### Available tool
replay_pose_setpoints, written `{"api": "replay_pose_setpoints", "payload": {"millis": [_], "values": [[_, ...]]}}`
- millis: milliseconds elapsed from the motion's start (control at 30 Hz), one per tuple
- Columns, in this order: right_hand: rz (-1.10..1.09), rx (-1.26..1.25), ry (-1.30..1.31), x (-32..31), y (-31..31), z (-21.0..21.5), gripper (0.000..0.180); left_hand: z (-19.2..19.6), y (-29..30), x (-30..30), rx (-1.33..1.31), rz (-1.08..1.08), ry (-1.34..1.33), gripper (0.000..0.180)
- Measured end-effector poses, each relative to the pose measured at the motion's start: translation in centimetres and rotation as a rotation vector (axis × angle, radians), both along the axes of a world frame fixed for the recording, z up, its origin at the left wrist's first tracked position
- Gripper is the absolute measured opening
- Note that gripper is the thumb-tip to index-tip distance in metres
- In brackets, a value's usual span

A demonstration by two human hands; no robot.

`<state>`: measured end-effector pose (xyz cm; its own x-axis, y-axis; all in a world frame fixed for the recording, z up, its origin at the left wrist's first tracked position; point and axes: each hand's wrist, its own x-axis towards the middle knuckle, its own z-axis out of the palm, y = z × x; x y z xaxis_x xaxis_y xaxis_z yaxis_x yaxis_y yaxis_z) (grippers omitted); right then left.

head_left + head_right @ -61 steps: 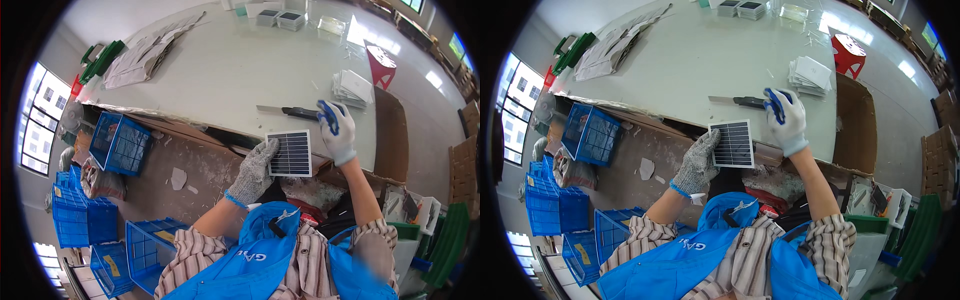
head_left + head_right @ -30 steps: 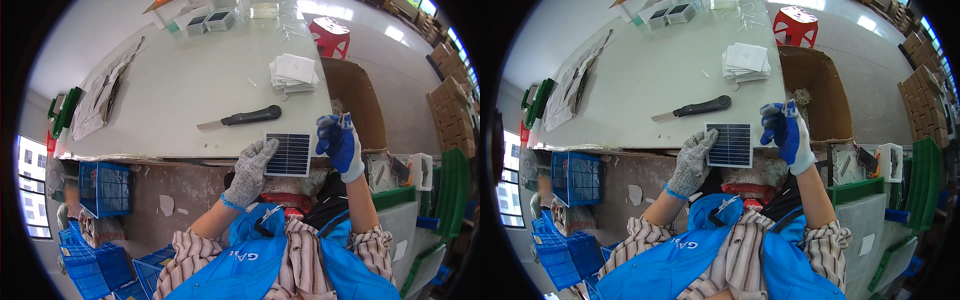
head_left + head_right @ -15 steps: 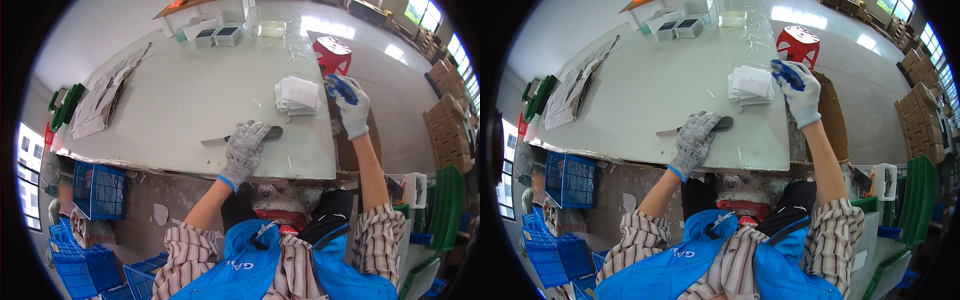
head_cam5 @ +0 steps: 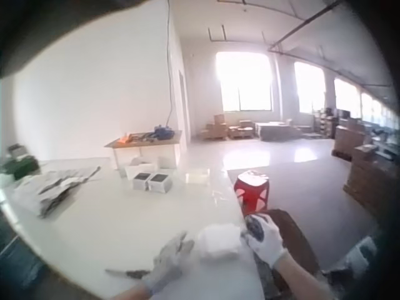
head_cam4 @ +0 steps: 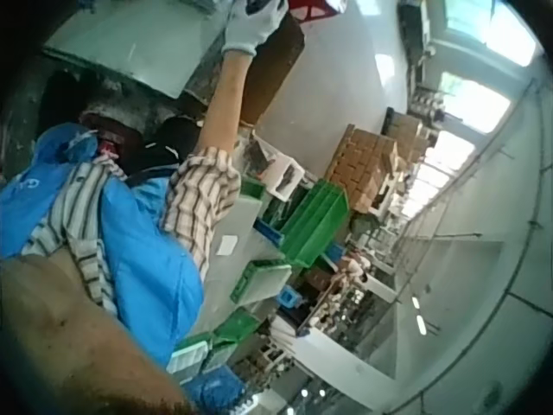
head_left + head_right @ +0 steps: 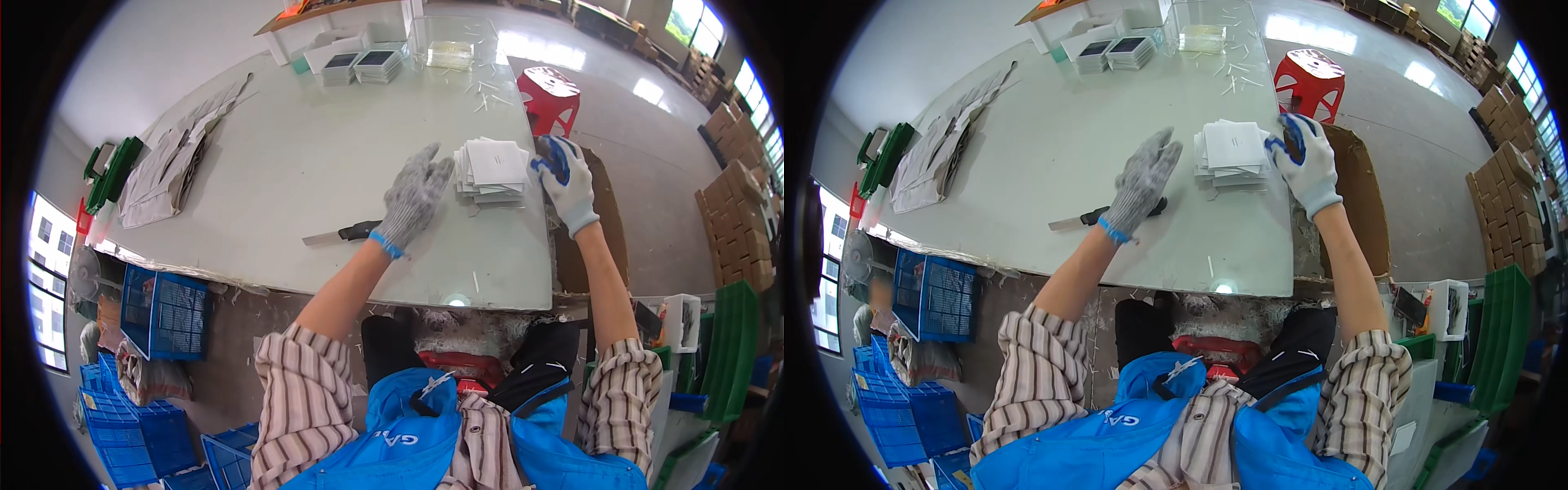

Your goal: Trimming the edges of small solar panels using a utility knife.

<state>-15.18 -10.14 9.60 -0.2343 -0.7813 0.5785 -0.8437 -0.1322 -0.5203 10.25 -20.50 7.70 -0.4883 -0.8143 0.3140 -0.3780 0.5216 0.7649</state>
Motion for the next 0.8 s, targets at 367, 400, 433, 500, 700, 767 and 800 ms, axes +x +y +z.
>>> {"api": "replay_pose_setpoints", "payload": {"millis": [367,400,433,500,700,767,800], "values": [[0.319,0.348,-1.546,-1.6,-2.1,-6.1,0.050,-1.7,-1.1,-11.4,0.078,0.215,-0.234,0.069],[0.352,0.421,-1.665,-1.6,-1.4,-5.1,0.041,-1.7,-0.6,-12.3,0.077,0.196,-0.234,0.069],[0.336,0.406,-1.667,-2.2,-1.2,-5.3,0.041,-1.7,-0.1,-13.2,0.106,0.163,-0.194,0.067],[0.335,0.469,-1.665,-3.4,-0.7,-5.7,0.039,-1.7,0.9,-14.7,0.137,0.110,-0.153,0.066],[0.304,0.197,-1.790,-4.5,5.1,-5.1,0.033,-2.8,3.1,-16.7,0.103,-0.207,0.075,0.066],[0.191,0.009,-1.702,-2.5,5.0,-5.2,0.036,-2.9,2.8,-15.4,0.112,-0.231,0.031,0.070],[0.162,-0.048,-1.611,-0.5,3.8,-5.0,0.042,-4.8,0.6,-13.3,-0.145,-0.146,-0.016,0.072]]}}
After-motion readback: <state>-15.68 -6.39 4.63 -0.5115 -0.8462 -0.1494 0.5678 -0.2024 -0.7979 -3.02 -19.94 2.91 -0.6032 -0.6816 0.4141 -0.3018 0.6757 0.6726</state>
